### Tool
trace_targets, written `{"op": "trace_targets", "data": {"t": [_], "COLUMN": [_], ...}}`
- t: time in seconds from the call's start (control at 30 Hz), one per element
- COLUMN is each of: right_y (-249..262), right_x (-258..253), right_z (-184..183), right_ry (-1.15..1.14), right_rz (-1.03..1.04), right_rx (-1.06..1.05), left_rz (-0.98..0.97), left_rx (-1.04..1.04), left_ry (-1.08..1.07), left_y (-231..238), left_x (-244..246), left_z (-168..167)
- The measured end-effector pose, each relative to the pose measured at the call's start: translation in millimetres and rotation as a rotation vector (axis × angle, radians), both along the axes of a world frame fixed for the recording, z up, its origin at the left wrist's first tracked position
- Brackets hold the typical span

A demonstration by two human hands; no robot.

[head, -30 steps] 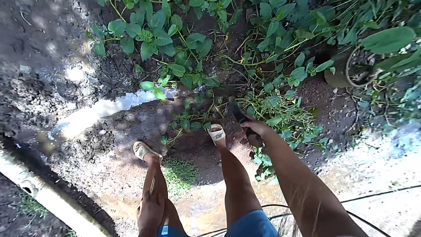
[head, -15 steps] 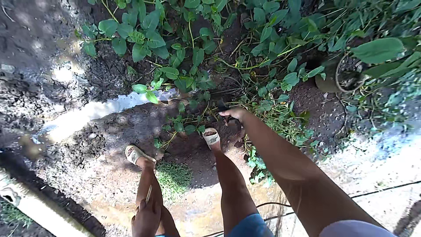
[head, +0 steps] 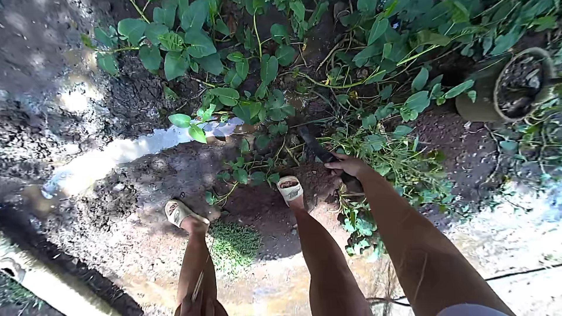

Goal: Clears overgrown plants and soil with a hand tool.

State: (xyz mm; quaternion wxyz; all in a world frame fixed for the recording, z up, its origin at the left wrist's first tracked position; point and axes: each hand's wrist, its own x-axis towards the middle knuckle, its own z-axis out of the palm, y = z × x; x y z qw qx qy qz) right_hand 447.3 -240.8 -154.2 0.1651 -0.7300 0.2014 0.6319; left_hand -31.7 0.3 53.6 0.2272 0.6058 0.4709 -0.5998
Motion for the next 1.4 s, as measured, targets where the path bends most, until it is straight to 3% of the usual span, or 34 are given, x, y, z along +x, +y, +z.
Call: {"op": "trace_targets", "data": {"t": [0.1,0.23,0.3,0.4,0.53,0.6,0.7,0.87,1.03,1.17,1.3,1.4], "right_y": [-11,-23,-26,-21,15,26,38,70,26,22,12,-17], "right_x": [-3,-47,-72,-96,-74,-49,-4,23,-40,-88,-101,-98], "right_z": [-21,-37,-28,-3,44,63,72,55,14,-26,-50,-54], "right_ry": [-0.032,-0.023,0.014,-0.021,-0.012,0.008,0.033,-0.018,-0.121,-0.132,-0.134,-0.150], "right_rz": [0.221,0.591,0.522,0.168,-0.090,-0.096,0.073,0.187,0.250,0.384,0.343,0.261], "right_rx": [-0.065,-0.138,-0.123,-0.041,-0.023,-0.034,-0.079,-0.133,-0.154,-0.259,-0.311,-0.227], "left_rz": [-0.114,-0.118,-0.120,-0.107,-0.090,-0.063,-0.057,-0.024,-0.029,-0.042,-0.093,-0.126], "left_rx": [0.069,0.063,0.051,0.035,0.044,0.051,0.052,0.050,0.059,0.059,0.057,0.065], "left_ry": [-0.110,-0.076,-0.064,-0.047,-0.079,-0.119,-0.122,-0.143,-0.181,-0.144,-0.127,-0.138], "left_y": [-16,-19,-19,-16,-8,-4,-1,-2,-8,-12,-20,-27], "left_x": [-40,-35,-33,-33,-30,-30,-34,-36,-33,-34,-34,-37], "left_z": [-10,-12,-15,-15,-12,-10,-10,-11,-11,-13,-16,-10]}}
